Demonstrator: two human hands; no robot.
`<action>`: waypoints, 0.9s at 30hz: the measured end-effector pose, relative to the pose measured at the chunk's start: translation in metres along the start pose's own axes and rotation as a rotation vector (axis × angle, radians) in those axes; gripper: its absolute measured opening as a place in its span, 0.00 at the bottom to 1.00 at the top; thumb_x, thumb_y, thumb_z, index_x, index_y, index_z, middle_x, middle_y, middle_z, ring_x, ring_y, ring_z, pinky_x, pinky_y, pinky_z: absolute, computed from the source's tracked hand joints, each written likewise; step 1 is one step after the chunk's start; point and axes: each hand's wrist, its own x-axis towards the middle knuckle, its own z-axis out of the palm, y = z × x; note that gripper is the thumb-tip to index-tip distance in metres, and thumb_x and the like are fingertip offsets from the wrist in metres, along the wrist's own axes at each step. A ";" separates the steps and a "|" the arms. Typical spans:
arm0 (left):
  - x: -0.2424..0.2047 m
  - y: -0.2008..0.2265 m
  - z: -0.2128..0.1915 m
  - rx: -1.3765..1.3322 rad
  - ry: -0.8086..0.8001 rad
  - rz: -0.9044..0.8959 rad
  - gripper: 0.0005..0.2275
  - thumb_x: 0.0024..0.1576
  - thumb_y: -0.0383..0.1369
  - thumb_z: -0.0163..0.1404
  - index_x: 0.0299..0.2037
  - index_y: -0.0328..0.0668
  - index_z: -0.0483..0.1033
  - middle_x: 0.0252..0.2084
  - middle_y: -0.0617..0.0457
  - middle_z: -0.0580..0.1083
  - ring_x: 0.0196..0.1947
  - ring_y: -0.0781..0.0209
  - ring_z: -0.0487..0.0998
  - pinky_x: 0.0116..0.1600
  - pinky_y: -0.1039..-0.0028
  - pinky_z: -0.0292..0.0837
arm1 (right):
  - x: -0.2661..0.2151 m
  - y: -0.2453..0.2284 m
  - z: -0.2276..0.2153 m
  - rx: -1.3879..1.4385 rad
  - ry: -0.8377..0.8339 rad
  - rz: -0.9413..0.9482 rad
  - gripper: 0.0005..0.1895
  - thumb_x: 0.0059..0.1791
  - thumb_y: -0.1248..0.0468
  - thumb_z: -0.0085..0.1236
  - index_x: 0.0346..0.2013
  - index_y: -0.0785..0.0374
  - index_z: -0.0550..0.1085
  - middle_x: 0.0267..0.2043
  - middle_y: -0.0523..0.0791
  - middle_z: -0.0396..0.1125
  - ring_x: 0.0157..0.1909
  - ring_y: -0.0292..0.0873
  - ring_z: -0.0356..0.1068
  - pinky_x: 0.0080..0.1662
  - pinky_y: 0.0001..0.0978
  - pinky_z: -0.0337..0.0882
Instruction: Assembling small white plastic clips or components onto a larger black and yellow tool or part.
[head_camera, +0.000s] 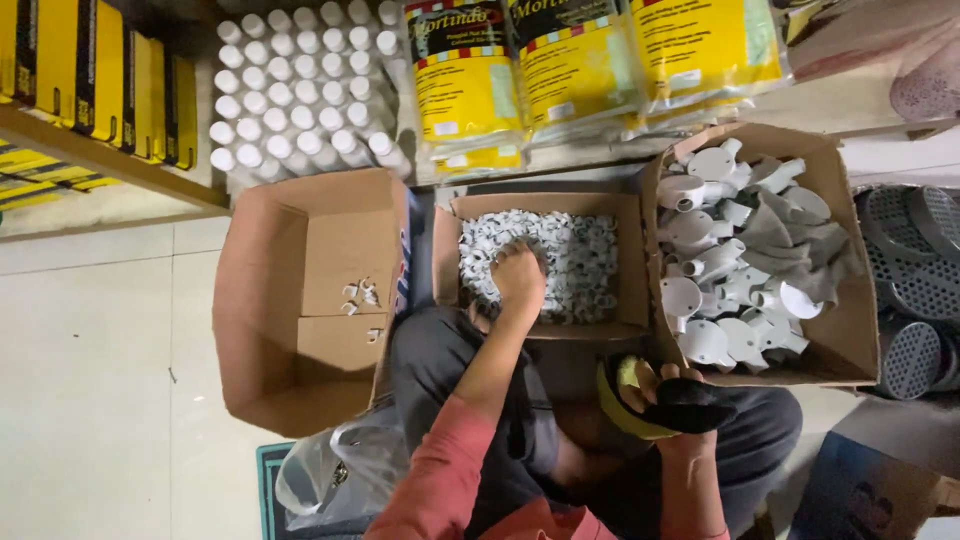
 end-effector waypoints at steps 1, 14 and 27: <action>0.003 0.000 0.009 0.002 0.000 0.003 0.25 0.63 0.47 0.49 0.62 0.34 0.72 0.58 0.37 0.75 0.55 0.40 0.76 0.57 0.52 0.73 | 0.003 -0.002 -0.007 0.001 0.000 -0.003 0.17 0.56 0.58 0.44 0.21 0.50 0.64 0.24 0.35 0.54 0.33 0.41 0.50 0.34 0.36 0.53; -0.078 -0.002 -0.130 -0.885 0.084 0.034 0.15 0.60 0.49 0.56 0.42 0.48 0.84 0.35 0.46 0.80 0.39 0.45 0.81 0.47 0.59 0.75 | 0.008 0.014 -0.020 -0.573 0.468 0.010 0.07 0.55 0.67 0.49 0.43 0.65 0.74 0.39 0.52 0.72 0.39 0.51 0.71 0.43 0.46 0.73; -0.243 0.025 -0.273 -0.935 0.662 0.538 0.05 0.57 0.26 0.59 0.35 0.52 0.83 0.32 0.59 0.74 0.32 0.58 0.77 0.52 0.68 0.68 | 0.007 0.042 0.122 -0.957 0.364 -0.177 0.21 0.59 0.66 0.48 0.22 0.67 0.74 0.16 0.46 0.64 0.21 0.37 0.60 0.26 0.29 0.64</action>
